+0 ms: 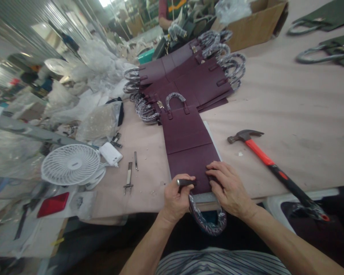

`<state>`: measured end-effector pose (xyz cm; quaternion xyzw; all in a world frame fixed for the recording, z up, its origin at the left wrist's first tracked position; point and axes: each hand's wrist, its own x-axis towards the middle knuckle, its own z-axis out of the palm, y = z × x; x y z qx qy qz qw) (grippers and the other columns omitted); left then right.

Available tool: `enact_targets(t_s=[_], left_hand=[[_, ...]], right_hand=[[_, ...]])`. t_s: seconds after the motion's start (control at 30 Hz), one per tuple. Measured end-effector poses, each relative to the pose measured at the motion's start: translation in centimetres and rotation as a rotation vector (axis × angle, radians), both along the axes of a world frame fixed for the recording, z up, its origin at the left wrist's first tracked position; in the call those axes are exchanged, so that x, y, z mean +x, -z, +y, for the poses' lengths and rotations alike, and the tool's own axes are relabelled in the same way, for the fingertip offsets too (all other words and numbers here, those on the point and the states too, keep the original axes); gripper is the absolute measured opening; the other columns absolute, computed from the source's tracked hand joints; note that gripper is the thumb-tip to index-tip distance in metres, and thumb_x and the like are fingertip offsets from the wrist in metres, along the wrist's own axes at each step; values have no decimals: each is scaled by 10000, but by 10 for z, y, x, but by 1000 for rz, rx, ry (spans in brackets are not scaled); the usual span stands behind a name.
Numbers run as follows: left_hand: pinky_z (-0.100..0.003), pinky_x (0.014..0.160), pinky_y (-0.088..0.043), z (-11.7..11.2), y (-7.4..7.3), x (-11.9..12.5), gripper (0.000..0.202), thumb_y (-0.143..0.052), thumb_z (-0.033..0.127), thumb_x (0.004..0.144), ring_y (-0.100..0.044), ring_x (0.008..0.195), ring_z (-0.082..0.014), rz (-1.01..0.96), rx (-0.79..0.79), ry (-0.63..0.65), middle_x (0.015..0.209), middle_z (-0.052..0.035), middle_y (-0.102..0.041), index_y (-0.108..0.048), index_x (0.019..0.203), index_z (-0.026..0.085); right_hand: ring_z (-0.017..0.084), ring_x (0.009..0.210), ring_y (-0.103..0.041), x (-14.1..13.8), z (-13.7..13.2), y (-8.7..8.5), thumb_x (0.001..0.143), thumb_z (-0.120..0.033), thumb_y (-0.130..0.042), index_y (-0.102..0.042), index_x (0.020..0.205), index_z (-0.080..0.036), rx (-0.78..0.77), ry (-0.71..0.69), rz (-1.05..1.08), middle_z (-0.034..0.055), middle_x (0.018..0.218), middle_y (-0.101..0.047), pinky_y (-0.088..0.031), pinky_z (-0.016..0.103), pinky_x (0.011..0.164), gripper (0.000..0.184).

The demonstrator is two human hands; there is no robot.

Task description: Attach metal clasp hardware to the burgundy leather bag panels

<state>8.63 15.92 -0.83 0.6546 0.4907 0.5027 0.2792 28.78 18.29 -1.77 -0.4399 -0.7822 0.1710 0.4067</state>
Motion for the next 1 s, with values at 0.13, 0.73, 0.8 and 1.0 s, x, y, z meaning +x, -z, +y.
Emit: enact_targets(t_s=[0.13,0.73,0.8,1.0], left_hand=[[-330,841,-596,-1,1,1,91,-625,146,888,-741,896,-195,-23,-4,-23,935,-57,-760,-659,960,190],[-332,846,-596,-2,4,3,80,-643,171,899,-744,905,-191,-48,18,-37,945,-54,-759,-659,976,186],[-329,839,-595,-2,3,3,78,-641,169,898,-744,900,-193,-36,16,-39,938,-55,-760,-660,971,187],[-322,846,-583,-1,4,4,94,-614,142,898,-728,895,-184,-14,45,-22,934,-49,-747,-654,967,193]], right_hand=[[276,1160,-563,0,0,0,896,-140,-510,-623,1059,-202,1,0,0,103,1156,-644,-465,516,1018,208],[280,1152,-565,1,-1,2,895,-144,-506,-618,1061,-206,-7,-5,2,105,1165,-634,-463,521,1013,209],[278,1152,-564,1,-1,1,898,-139,-502,-615,1059,-207,-2,-2,6,105,1162,-635,-463,519,1014,209],[279,1172,-557,0,-1,1,895,-146,-508,-627,1065,-198,-11,3,9,106,1160,-641,-457,518,1030,214]])
